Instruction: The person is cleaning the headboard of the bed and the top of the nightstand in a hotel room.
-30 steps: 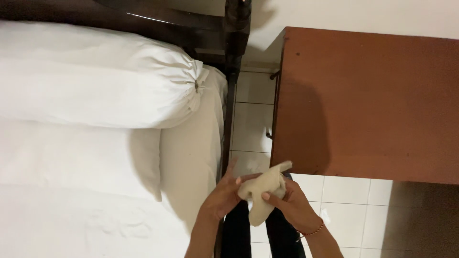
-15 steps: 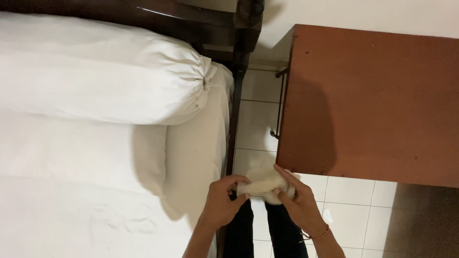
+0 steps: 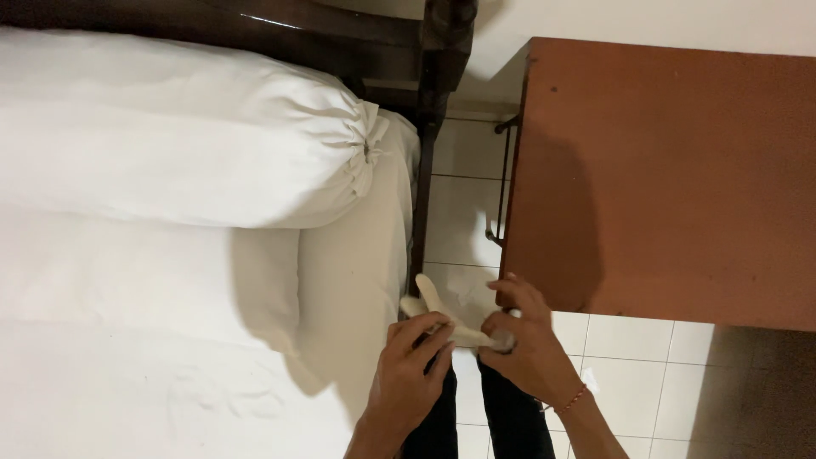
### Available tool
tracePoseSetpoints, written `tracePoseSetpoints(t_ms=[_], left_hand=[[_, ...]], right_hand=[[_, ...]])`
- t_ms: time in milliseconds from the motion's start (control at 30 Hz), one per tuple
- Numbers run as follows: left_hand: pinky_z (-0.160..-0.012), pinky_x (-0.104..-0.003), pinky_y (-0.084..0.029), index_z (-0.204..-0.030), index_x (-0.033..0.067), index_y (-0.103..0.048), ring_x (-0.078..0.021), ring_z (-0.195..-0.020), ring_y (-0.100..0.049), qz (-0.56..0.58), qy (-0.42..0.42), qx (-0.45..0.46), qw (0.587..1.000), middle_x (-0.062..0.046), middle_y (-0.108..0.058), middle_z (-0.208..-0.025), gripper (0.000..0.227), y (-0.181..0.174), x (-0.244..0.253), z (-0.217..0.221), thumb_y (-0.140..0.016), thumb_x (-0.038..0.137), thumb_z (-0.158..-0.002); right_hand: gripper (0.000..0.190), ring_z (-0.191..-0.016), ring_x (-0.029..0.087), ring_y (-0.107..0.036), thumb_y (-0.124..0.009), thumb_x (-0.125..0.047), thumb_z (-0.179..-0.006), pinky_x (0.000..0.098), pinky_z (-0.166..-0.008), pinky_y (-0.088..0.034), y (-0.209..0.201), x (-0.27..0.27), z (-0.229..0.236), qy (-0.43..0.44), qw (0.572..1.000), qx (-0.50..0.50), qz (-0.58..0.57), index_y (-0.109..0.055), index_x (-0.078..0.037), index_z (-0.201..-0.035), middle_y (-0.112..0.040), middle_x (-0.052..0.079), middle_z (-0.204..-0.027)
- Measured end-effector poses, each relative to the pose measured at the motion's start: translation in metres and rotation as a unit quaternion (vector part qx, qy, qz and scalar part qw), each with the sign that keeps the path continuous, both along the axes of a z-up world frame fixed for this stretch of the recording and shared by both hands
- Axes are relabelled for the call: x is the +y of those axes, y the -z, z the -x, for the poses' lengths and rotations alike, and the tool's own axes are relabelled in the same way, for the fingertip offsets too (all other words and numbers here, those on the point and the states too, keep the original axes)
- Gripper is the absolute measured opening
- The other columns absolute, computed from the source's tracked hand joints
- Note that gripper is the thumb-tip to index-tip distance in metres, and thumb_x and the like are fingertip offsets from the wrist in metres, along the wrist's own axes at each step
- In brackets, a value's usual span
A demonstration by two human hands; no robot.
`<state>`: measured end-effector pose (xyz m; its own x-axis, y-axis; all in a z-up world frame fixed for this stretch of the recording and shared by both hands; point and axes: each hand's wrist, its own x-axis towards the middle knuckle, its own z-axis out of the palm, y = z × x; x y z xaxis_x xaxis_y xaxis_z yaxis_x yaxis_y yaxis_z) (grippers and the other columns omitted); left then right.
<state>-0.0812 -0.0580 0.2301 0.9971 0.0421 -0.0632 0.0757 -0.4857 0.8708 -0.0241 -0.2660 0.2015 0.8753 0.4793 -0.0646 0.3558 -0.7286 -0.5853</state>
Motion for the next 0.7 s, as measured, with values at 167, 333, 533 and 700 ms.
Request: tracePoseSetpoints(t_ms=[167,333,533,700], left_hand=[[-0.092,-0.038,-0.057,-0.114,0.0006,-0.076,-0.0306,-0.110,-0.065,-0.037,0.020,-0.024,0.999,-0.011,-0.069,-0.123,0.029,0.014,0.016,-0.022,-0.068,-0.003,-0.086],[-0.093,-0.042,-0.054,-0.107,0.0020,-0.077,-0.0311,-0.106,-0.066,-0.187,0.059,-0.125,0.973,-0.011,-0.071,-0.115,0.031,0.048,0.042,-0.071,-0.065,-0.006,-0.080],[-0.094,-0.041,-0.051,-0.108,-0.0010,-0.075,-0.0285,-0.111,-0.065,-0.181,0.047,-0.209,0.960,-0.010,-0.070,-0.115,0.027,0.076,0.056,-0.123,-0.065,-0.006,-0.084],[-0.103,-0.046,-0.044,-0.110,0.0000,-0.073,-0.0300,-0.124,-0.060,-0.249,0.007,-0.148,0.957,-0.013,-0.067,-0.127,0.020,0.129,0.071,-0.117,-0.065,0.008,-0.093]], right_hand=[[0.028,-0.100,0.030,-0.069,-0.074,-0.008,-0.077,0.0398,-0.082,-0.059,-0.014,0.041,-0.039,0.022,0.960,0.276,0.032,-0.055,-0.009,-0.097,-0.070,0.008,-0.133],[0.052,-0.078,0.027,-0.078,-0.059,0.003,-0.093,0.0355,-0.072,-0.064,0.007,0.058,-0.082,0.031,0.925,0.361,0.117,-0.061,-0.021,-0.140,-0.073,0.006,-0.128],[0.058,-0.133,0.030,-0.062,-0.057,0.014,-0.082,0.0399,-0.110,-0.053,0.070,0.071,-0.125,-0.012,0.990,-0.126,-0.062,-0.067,-0.011,-0.133,-0.063,0.010,-0.142],[0.072,-0.148,0.034,-0.041,-0.053,0.019,-0.079,0.0422,-0.118,-0.037,0.172,0.098,-0.131,-0.011,0.996,-0.083,0.034,-0.062,-0.013,-0.143,-0.040,0.015,-0.162]])
